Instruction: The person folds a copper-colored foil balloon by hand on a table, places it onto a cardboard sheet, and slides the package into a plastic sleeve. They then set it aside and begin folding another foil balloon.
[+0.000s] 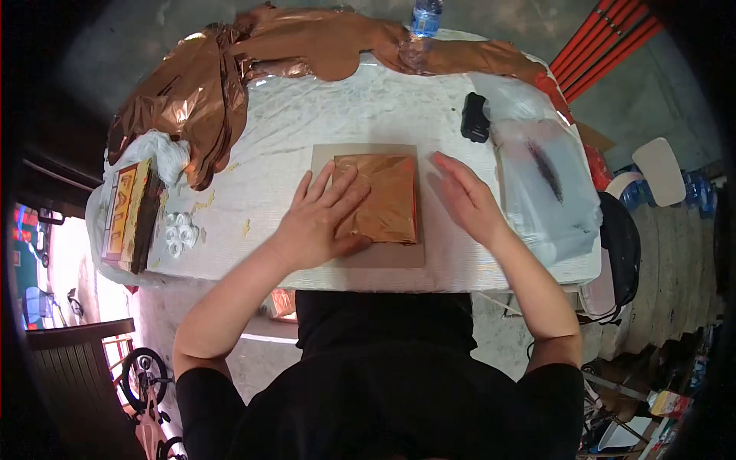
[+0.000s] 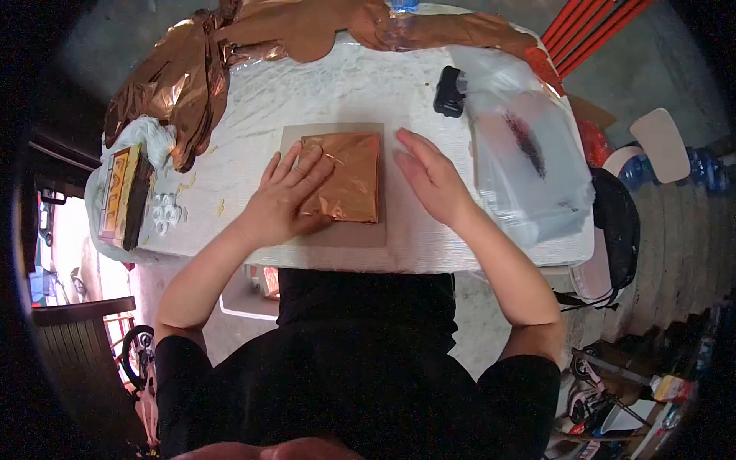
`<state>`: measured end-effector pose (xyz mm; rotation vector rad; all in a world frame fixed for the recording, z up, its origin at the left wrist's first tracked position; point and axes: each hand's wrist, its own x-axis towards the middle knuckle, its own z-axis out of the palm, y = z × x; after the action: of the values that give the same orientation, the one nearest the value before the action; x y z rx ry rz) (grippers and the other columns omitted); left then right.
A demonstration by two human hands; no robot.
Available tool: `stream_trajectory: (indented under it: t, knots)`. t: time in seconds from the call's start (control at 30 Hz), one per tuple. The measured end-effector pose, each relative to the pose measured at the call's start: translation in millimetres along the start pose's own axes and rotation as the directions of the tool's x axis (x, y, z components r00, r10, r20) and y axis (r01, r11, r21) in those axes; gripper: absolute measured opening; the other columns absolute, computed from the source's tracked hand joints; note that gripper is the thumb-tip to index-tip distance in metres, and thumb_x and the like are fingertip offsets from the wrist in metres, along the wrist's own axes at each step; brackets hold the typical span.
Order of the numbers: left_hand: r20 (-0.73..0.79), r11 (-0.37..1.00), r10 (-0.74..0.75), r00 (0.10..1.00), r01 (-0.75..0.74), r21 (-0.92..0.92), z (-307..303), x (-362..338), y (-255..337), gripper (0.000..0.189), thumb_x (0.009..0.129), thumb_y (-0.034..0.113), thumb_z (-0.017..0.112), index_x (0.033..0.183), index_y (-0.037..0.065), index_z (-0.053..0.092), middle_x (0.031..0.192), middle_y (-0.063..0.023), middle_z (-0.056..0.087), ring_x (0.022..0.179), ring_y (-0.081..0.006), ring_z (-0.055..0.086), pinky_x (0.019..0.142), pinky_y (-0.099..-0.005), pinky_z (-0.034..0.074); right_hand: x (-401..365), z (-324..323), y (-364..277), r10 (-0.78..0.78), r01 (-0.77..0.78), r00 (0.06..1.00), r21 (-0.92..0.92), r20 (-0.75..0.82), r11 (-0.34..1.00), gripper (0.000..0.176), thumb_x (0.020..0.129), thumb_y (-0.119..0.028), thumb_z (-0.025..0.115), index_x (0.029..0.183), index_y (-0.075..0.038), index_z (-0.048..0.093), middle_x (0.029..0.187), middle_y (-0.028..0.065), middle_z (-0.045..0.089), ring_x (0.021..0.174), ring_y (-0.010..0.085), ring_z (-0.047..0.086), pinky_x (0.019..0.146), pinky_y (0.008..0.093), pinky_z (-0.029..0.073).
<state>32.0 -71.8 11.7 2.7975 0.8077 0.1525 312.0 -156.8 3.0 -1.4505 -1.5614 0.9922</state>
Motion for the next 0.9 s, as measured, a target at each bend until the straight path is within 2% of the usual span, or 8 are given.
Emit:
stream_trajectory:
  t: [0.07,0.1,0.17,0.2,0.4,0.67,0.8,0.9]
  knots:
    - [-0.027,1.000,0.008,1.000,-0.008,0.009,5.5,8.6,14.8,0.078,0.080,0.049,0.065,0.144,0.017,0.036,0.153,-0.0124,0.025,0.143,-0.0351,0.017,0.113,-0.0520,0.014,0.9,4.0,2.7,-0.173,0.119,0.974,-0.315,-0.149,0.942,0.047,0.091,-0.005,0.052,0.136,0.001,0.042,0.145,0.0207,0.037,0.138,0.0347,0.029,0.114,0.0429,0.020]
    - [-0.044,1.000,0.008,0.999,-0.007,0.012,9.8,14.6,21.4,0.078,0.079,0.050,0.066,0.143,0.017,0.037,0.152,-0.0134,0.026,0.142,-0.0363,0.018,0.113,-0.0529,0.016,1.6,4.8,-0.4,-0.181,0.124,0.971,-0.321,-0.154,0.939,0.047,0.091,-0.005,0.052,0.136,0.001,0.042,0.145,0.0207,0.037,0.138,0.0347,0.029,0.114,0.0429,0.020]
    - [-0.092,1.000,0.030,0.995,-0.030,0.008,22.9,27.5,29.7,0.075,0.080,0.056,0.061,0.140,0.016,0.042,0.151,-0.0140,0.028,0.141,-0.0390,0.019,0.111,-0.0583,0.016,3.9,7.0,-5.7,-0.285,0.198,0.957,-0.597,-0.054,0.777,0.047,0.092,-0.012,0.051,0.136,0.002,0.042,0.145,0.0208,0.037,0.138,0.0361,0.029,0.114,0.0427,0.021]
    - [-0.098,0.999,0.048,0.994,-0.046,0.022,26.5,32.4,34.8,0.076,0.080,0.057,0.060,0.140,0.015,0.041,0.150,-0.0146,0.028,0.140,-0.0390,0.019,0.110,-0.0587,0.017,5.1,7.7,-5.4,-0.294,0.219,0.956,-0.629,-0.015,0.746,0.048,0.093,-0.017,0.051,0.136,0.002,0.042,0.145,0.0208,0.036,0.138,0.0371,0.027,0.114,0.0432,0.021]
    - [-0.163,0.998,0.060,0.985,-0.063,-0.010,33.8,44.4,53.1,0.078,0.080,0.058,0.058,0.141,0.013,0.039,0.148,-0.0165,0.031,0.139,-0.0405,0.022,0.109,-0.0606,0.017,6.4,13.0,7.0,-0.259,0.218,0.964,-0.717,0.054,0.662,0.050,0.094,-0.022,0.050,0.137,0.002,0.040,0.146,0.0206,0.034,0.139,0.0368,0.026,0.114,0.0446,0.020]
    - [-0.019,0.994,0.070,0.997,-0.072,-0.086,7.9,21.5,28.8,0.085,0.080,0.054,0.064,0.142,0.003,0.035,0.149,-0.0162,0.031,0.142,-0.0301,0.022,0.115,-0.0457,0.014,5.2,15.5,11.4,-0.276,0.232,0.958,-0.780,0.079,0.581,0.060,0.094,-0.033,0.048,0.140,0.003,0.035,0.147,0.0221,0.032,0.138,0.0381,0.026,0.113,0.0462,0.021]
    - [0.015,0.989,0.111,0.994,-0.109,-0.099,-2.6,5.8,19.4,0.081,0.081,0.048,0.065,0.142,0.002,0.036,0.149,-0.0172,0.031,0.142,-0.0311,0.021,0.115,-0.0470,0.013,6.5,17.2,15.2,-0.314,0.246,0.947,-0.794,0.073,0.555,0.061,0.093,-0.034,0.048,0.139,0.003,0.035,0.146,0.0228,0.032,0.137,0.0386,0.027,0.113,0.0472,0.021]
    - [-0.027,0.972,0.168,0.985,-0.171,-0.164,-9.8,5.2,11.0,0.065,0.082,0.036,0.068,0.134,0.002,0.048,0.142,-0.0189,0.042,0.137,-0.0325,0.032,0.112,-0.0451,0.025,5.8,18.2,11.1,-0.304,0.231,0.951,-0.774,0.052,0.589,0.062,0.093,-0.037,0.049,0.138,0.003,0.037,0.145,0.0233,0.033,0.136,0.0392,0.028,0.113,0.0477,0.021]
